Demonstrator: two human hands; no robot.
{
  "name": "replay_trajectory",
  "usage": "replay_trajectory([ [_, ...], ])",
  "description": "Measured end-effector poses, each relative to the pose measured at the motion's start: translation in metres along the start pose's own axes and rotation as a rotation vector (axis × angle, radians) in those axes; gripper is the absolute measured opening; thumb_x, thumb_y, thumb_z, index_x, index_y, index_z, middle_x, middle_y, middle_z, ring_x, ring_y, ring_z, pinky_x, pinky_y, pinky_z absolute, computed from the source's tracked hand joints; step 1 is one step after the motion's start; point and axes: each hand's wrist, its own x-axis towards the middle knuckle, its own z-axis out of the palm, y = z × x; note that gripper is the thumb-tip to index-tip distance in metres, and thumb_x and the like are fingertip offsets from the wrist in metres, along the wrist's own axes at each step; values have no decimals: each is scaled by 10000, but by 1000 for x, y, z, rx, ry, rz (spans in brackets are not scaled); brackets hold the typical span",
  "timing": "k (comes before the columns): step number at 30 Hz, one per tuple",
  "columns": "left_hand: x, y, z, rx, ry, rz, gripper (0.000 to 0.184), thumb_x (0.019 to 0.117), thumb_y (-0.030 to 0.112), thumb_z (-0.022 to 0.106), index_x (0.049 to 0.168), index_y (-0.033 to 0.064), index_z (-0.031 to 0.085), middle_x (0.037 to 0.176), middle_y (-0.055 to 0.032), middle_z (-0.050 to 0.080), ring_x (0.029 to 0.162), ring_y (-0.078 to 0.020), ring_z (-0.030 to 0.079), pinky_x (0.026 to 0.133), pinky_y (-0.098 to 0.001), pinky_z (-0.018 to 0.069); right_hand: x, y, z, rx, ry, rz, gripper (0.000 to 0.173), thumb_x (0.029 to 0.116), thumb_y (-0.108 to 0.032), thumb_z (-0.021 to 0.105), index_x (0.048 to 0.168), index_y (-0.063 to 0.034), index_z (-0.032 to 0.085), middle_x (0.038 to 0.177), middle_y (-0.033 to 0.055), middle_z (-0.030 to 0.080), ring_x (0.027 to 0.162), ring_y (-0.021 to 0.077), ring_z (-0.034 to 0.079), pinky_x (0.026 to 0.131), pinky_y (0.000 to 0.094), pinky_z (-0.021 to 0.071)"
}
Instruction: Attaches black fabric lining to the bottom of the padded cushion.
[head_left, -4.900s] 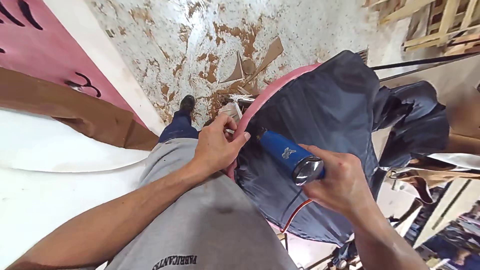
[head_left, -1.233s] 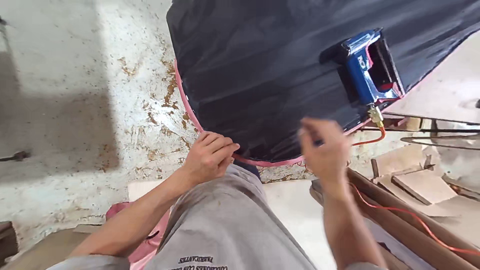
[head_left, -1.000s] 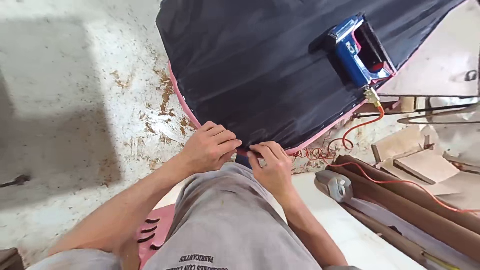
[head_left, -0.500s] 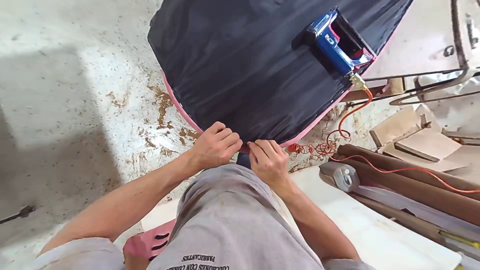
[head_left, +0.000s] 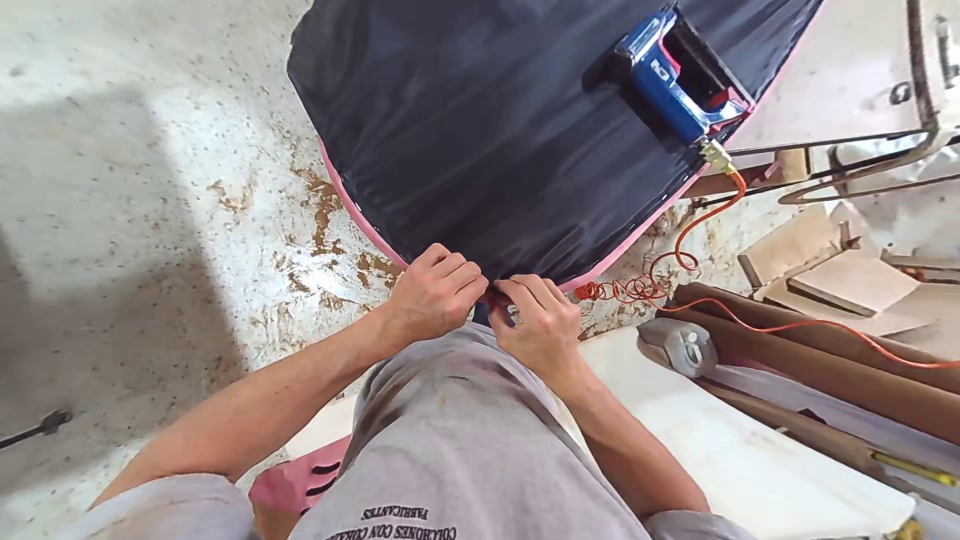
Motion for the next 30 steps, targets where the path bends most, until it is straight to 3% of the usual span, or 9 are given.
replay_trajectory([
  [4,2,0,-8,-2,-80,39,187,1014,97,559,953,54,731,899,-88,729,855,-242,680,798,-396,502,-2,4,10,-53,52,-104,150,952,-164,660,938,-100,794,914,68,754,811,214,704,616,321,552],
  [7,8,-2,-15,-1,-196,102,203,1007,28,522,987,35,724,934,-98,719,883,-257,671,800,-420,489,2,6,6,-84,-23,-185,156,975,-110,624,948,-66,771,916,89,736,811,227,700,609,325,554],
  [14,10,4,-22,9,-347,113,202,1019,1,482,968,-11,677,953,-146,688,886,-304,674,772,-460,512,7,9,0,-65,-151,-226,177,968,-27,576,958,-47,752,927,100,709,818,251,687,589,345,550],
  [17,-10,18,-24,131,-336,36,221,1032,-5,451,1124,-9,651,1142,-153,678,964,-313,658,778,-458,507,3,10,-3,-67,-175,-229,195,986,-48,571,1031,-56,761,972,110,715,856,256,688,646,349,564],
  [20,-28,30,-19,256,-269,-46,342,1037,25,440,1317,55,633,1436,-69,618,1196,-265,623,946,-427,482,-5,10,-7,-88,-193,-245,218,990,-69,565,1090,-60,758,1062,122,727,949,258,697,736,347,579],
  [24,-28,36,-5,129,-157,-112,330,994,80,453,1264,93,644,1385,-71,660,1188,-260,633,972,-415,466,-9,12,-8,-124,-204,-284,225,990,-65,561,1091,-41,760,1108,130,730,993,264,698,806,346,578],
  [26,-34,38,-1,136,-160,-140,468,988,87,449,1435,172,558,1388,-70,655,1206,-276,610,1010,-435,418,-11,11,-8,-148,-212,-306,195,984,-60,560,1019,-40,751,1124,141,731,1003,270,703,820,352,580],
  [28,-43,43,6,214,-167,-182,580,997,88,436,1563,212,430,1449,-35,605,1256,-264,545,1053,-449,337,-14,11,-12,-149,-257,-310,214,997,-94,565,1087,-51,754,1149,134,731,1032,267,699,851,353,574],
  [30,-51,50,12,290,-149,-225,574,1008,129,427,1576,210,417,1536,1,527,1337,-262,472,1090,-482,276,-5,18,-23,-41,-344,-275,267,995,-177,580,1171,-82,756,1151,110,735,1065,259,693,870,373,579],
])
